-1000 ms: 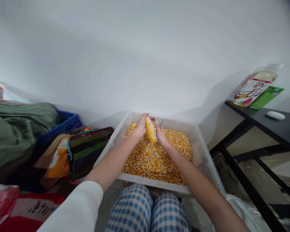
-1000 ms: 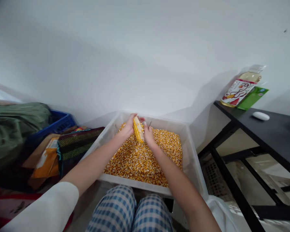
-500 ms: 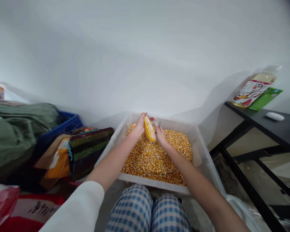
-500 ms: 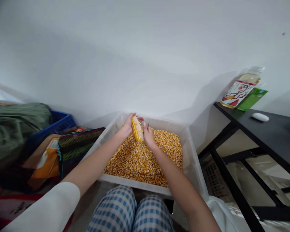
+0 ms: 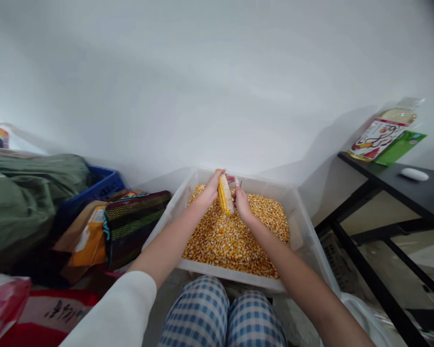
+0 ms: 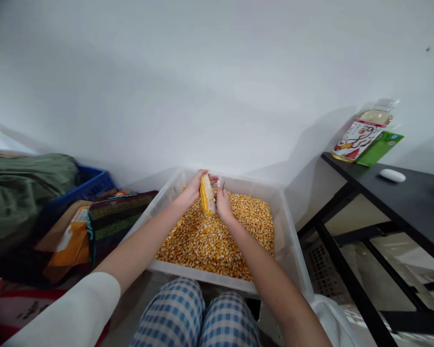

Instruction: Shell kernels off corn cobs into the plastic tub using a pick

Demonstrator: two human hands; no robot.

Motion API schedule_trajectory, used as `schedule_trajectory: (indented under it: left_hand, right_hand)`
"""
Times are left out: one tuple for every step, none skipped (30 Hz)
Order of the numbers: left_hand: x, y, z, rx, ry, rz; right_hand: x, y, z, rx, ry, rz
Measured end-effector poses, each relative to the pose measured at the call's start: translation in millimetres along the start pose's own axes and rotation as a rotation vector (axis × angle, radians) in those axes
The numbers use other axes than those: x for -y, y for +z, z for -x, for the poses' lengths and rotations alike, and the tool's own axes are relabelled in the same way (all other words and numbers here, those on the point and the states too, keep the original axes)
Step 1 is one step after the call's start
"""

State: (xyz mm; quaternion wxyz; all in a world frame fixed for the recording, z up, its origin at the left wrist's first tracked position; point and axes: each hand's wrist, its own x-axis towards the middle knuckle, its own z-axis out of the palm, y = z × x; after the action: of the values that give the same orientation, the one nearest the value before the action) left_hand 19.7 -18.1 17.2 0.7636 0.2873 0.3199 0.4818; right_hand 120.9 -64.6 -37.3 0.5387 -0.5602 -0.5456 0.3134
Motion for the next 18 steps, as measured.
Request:
schedule_trajectory:
  left_hand:
    - [-1.1,-0.3,0.2,-0.007,-0.002,-0.004]
    - [-1.8,-0.4,-0.1,-0.011,0.0,-0.002]
    - [-2.0,-0.7,-0.9,-0.015,0.01,0.009]
    - [-2.3,-1.3,-2.3,-0.024,0.029,0.026]
    - [-2.8,-2.5,-4.2,-0.038,0.054,0.047]
    - [-3.6,-4.1,-6.3,-0.056,0.079,0.069]
    - [-4.7,-6.0,-8.6,-0.075,0.102,0.088]
    - [-6.2,-8.1,-10.6,-0.093,0.124,0.1]
    - [-7.6,-10.0,-12.3,-0.107,0.143,0.104]
    - [-8.9,-11.4,-13.4,-0.115,0.156,0.1]
    - [-9.7,-12.1,-13.8,-0.118,0.163,0.089]
    - [-9.9,-12.2,-13.5,-0.119,0.163,0.073]
    - [-9.5,-11.5,-12.7,-0.119,0.159,0.054]
    - [-8.7,-10.4,-11.5,-0.118,0.152,0.035]
    - [-7.6,-9.2,-10.3,-0.119,0.145,0.021]
    - [-6.4,-8.0,-9.2,-0.122,0.141,0.015]
    - [-5.4,-7.3,-8.6,-0.127,0.14,0.012]
    - [-4.7,-7.1,-8.6,-0.133,0.139,0.012]
  right_hand:
    - [1.6,0.1,1.2,0.0,-0.005,0.013]
    - [3.5,0.1,2.9,-0.004,-0.012,0.041]
    - [5.4,-0.1,4.7,-0.01,-0.025,0.084]
    - [7.3,-0.6,6.5,-0.005,-0.051,0.143]
    - [8.8,-1.5,8.1,-0.003,-0.08,0.206]
    - [10.2,-2.8,9.1,-0.003,-0.111,0.265]
    - [11.3,-4.3,9.7,-0.005,-0.148,0.315]
    - [12.3,-6.1,9.7,-0.01,-0.194,0.359]
    - [13.2,-7.9,9.4,-0.01,-0.244,0.397]
    - [14.1,-9.7,8.9,0.002,-0.294,0.428]
    - [15.1,-11.4,8.4,0.029,-0.341,0.45]
    - [16.1,-12.7,8.0,0.069,-0.38,0.464]
    - [17.1,-13.8,7.9,0.112,-0.409,0.474]
    - [18.1,-14.6,8.0,0.151,-0.43,0.482]
    - [19.0,-15.2,8.1,0.183,-0.444,0.488]
    - [19.6,-15.5,8.2,0.203,-0.454,0.491]
    - [20.1,-15.7,8.1,0.213,-0.461,0.492]
    - [20.3,-15.6,7.7,0.216,-0.465,0.493]
